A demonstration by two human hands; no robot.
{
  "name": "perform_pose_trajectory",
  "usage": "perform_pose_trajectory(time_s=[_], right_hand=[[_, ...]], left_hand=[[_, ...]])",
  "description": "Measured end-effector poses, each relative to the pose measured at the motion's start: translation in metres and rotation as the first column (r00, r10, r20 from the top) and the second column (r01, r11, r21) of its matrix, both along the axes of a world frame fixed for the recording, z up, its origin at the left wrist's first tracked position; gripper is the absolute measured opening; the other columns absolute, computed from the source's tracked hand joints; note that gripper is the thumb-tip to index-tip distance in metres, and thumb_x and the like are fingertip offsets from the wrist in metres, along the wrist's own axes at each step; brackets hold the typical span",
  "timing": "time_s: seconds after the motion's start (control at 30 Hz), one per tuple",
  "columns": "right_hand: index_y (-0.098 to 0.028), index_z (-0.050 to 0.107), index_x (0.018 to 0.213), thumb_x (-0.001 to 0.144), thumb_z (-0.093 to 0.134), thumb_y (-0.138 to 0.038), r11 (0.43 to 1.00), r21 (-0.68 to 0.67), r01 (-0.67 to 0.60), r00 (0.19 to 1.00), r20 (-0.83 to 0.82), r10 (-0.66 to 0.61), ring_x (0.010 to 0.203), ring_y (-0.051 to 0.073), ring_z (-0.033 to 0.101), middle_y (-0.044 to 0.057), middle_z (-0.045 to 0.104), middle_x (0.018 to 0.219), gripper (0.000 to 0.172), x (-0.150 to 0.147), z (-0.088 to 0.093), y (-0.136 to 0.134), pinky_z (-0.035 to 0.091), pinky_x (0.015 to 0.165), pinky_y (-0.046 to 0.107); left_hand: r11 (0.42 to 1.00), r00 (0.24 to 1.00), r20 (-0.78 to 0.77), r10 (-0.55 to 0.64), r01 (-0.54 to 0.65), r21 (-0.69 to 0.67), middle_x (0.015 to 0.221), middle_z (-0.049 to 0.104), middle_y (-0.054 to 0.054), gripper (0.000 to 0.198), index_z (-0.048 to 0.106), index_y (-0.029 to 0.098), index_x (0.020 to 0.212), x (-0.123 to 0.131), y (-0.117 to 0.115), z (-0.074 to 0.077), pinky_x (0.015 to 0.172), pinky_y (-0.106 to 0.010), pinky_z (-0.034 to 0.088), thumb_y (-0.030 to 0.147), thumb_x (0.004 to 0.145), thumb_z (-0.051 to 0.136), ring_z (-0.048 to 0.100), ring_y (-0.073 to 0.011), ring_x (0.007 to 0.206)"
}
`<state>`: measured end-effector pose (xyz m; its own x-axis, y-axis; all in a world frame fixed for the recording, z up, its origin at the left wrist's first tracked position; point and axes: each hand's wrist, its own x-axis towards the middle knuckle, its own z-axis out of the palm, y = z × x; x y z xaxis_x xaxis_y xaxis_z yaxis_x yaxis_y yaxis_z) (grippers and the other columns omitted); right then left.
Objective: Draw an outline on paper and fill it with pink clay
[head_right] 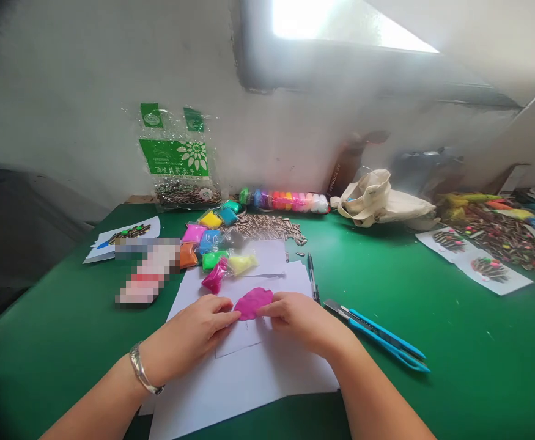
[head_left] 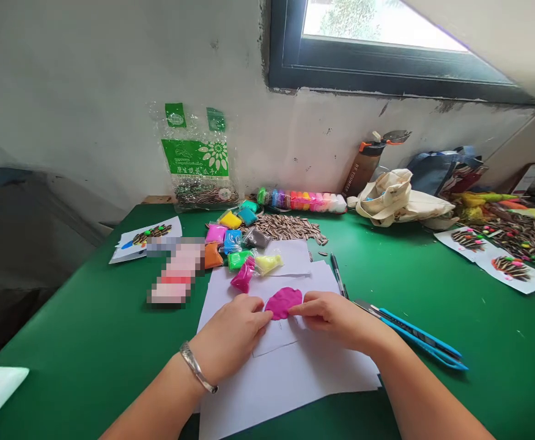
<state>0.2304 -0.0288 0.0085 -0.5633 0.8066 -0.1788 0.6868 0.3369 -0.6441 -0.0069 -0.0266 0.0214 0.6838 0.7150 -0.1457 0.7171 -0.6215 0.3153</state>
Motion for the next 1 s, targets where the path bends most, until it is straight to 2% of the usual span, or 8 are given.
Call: perform_pose_trajectory(time_s=[0.23, 0.33, 0.47, 0.67, 0.83, 1.0], right_hand=[[-0.029, 0.070, 0.105, 0.086, 0.044, -0.017, 0.997, 0.065, -0.050, 0.997, 0.067, 0.046, 0.068, 0.011, 0.052, 0.001, 0.058, 0.079, 0.035, -0.001, 0.002, -0.002, 0.035, 0.061, 0.021], [-0.028, 0.071, 0.105, 0.085, 0.045, -0.017, 0.999, 0.022, -0.026, 0.999, 0.019, 0.026, 0.068, 0.011, 0.052, 0.001, 0.058, 0.079, 0.035, 0.001, 0.004, -0.001, 0.036, 0.061, 0.021], [-0.029, 0.065, 0.115, 0.084, 0.043, -0.015, 0.997, -0.074, 0.031, 0.997, -0.072, -0.037, 0.068, 0.010, 0.053, 0.000, 0.059, 0.082, 0.041, 0.002, 0.003, 0.000, 0.038, 0.062, 0.019], [-0.028, 0.070, 0.106, 0.082, 0.046, -0.014, 1.000, -0.001, -0.030, 1.000, 0.005, 0.030, 0.070, 0.012, 0.053, 0.001, 0.060, 0.081, 0.037, -0.002, -0.001, -0.001, 0.038, 0.064, 0.020], [-0.028, 0.066, 0.115, 0.083, 0.043, -0.014, 0.997, -0.063, 0.047, 0.997, -0.064, -0.051, 0.067, 0.010, 0.052, 0.001, 0.057, 0.080, 0.042, 0.005, 0.000, 0.003, 0.038, 0.061, 0.019], [-0.031, 0.066, 0.113, 0.083, 0.043, -0.015, 0.999, -0.003, 0.048, 0.998, 0.028, -0.048, 0.066, 0.011, 0.051, 0.000, 0.055, 0.076, 0.041, 0.012, -0.005, 0.004, 0.036, 0.061, 0.020]], left_hand=[[1.000, 1.000, 0.011, 0.001, -0.002, 0.025, 0.088, 0.056, -0.005, 0.025, 0.065, 0.022, 0.092, -0.001, -0.001, -0.004, 0.067, -0.028, 0.044, 0.021, 0.093, 0.039, 0.052, -0.0185, 0.082], [1.000, 1.000, 0.024, 0.002, -0.003, 0.029, 0.087, 0.056, -0.006, 0.026, 0.065, 0.022, 0.092, -0.001, -0.001, -0.005, 0.067, -0.028, 0.044, 0.022, 0.093, 0.039, 0.051, -0.0182, 0.081], [0.999, 0.999, 0.035, -0.002, 0.001, 0.034, 0.087, 0.055, -0.005, 0.027, 0.065, 0.022, 0.092, -0.002, -0.001, -0.005, 0.066, -0.028, 0.043, 0.023, 0.093, 0.039, 0.051, -0.0177, 0.080], [0.999, 0.999, 0.040, 0.003, -0.004, 0.034, 0.086, 0.056, -0.005, 0.027, 0.065, 0.020, 0.086, -0.002, -0.001, -0.005, 0.066, -0.027, 0.043, 0.022, 0.093, 0.039, 0.051, -0.0171, 0.079], [1.000, 0.999, 0.038, 0.002, -0.003, 0.027, 0.088, 0.056, -0.005, 0.025, 0.065, 0.021, 0.088, -0.002, -0.001, -0.005, 0.067, -0.027, 0.044, 0.021, 0.092, 0.040, 0.052, -0.0175, 0.081], [1.000, 1.000, 0.031, -0.001, 0.000, 0.030, 0.088, 0.057, -0.005, 0.024, 0.064, 0.020, 0.085, -0.001, 0.000, -0.005, 0.067, -0.027, 0.044, 0.020, 0.092, 0.041, 0.052, -0.0176, 0.081]])
